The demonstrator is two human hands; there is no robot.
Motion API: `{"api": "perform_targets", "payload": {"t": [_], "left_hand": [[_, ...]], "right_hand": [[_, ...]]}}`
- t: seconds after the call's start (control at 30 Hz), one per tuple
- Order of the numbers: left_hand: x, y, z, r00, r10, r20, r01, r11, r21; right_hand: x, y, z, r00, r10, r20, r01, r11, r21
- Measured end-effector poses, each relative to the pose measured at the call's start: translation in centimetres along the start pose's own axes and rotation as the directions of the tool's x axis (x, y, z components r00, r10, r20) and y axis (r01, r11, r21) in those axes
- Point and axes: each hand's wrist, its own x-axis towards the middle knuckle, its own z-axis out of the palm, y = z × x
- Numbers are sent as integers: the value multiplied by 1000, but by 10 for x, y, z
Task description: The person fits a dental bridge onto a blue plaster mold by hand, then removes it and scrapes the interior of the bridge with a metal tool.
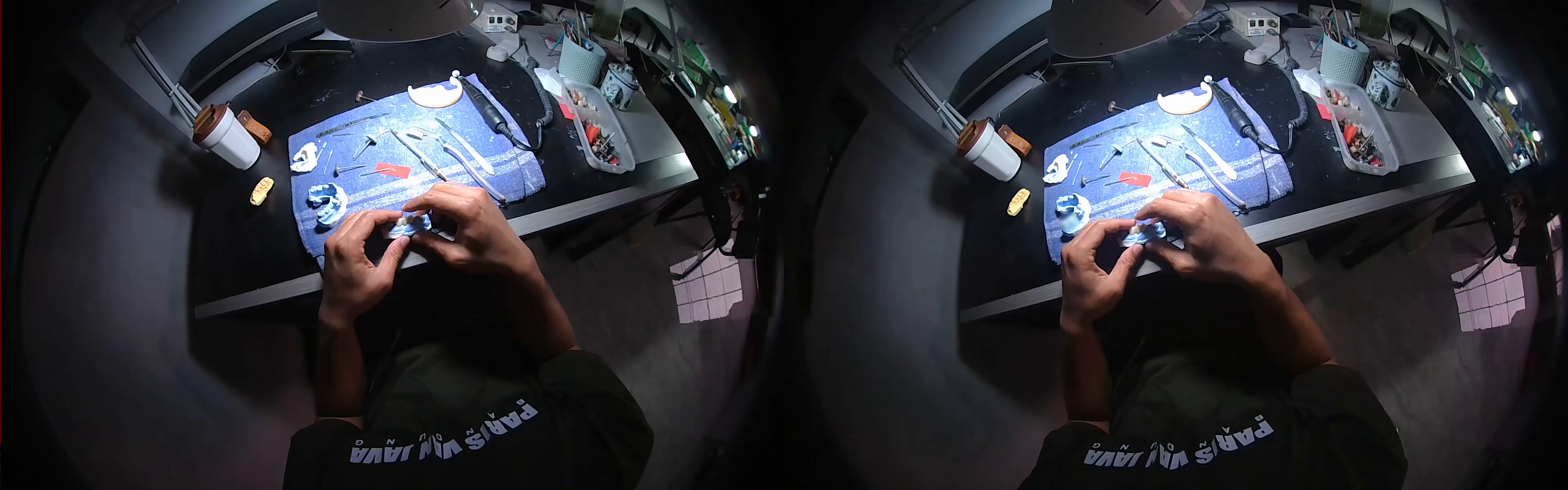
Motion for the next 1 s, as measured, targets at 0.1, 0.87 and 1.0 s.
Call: {"api": "perform_targets", "payload": {"t": [0.1, 0.87, 1.0], "left_hand": [[1, 1, 5, 998, 11, -69, -15, 998, -55], [1, 2, 2, 999, 6, -36, -7, 1000, -24], [0, 0, 5, 998, 3, -68, -6, 999, -51]], "right_hand": [[0, 2, 0, 1000, -8, 6, 8, 1000, -18], [1, -2, 0, 999, 31, 9, -31, 999, -7], [0, 2, 0, 1000, -2, 2, 2, 1000, -4]]}}
